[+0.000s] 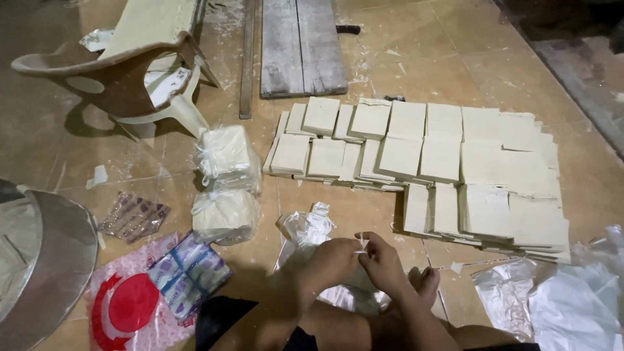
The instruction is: The person packages rectangular food blocks into plastic bags by hand while sitting on the floor.
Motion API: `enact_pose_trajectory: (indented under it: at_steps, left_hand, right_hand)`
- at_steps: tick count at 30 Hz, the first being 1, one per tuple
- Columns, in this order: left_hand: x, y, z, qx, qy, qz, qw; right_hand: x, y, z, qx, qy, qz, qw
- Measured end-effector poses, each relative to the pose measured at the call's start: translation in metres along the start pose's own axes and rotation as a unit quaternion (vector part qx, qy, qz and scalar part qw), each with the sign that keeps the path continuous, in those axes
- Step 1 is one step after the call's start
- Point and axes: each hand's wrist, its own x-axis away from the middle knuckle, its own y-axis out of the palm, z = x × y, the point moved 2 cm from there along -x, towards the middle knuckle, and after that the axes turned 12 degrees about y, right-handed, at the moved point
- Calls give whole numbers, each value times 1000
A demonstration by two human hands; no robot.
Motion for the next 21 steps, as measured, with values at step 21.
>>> enact_pose_trajectory:
  at_steps: [21]
  left_hand:
    - [-29,-10,-10,282,-155,65,945]
  right_hand:
    - [-43,4,41,259,-272,231,898]
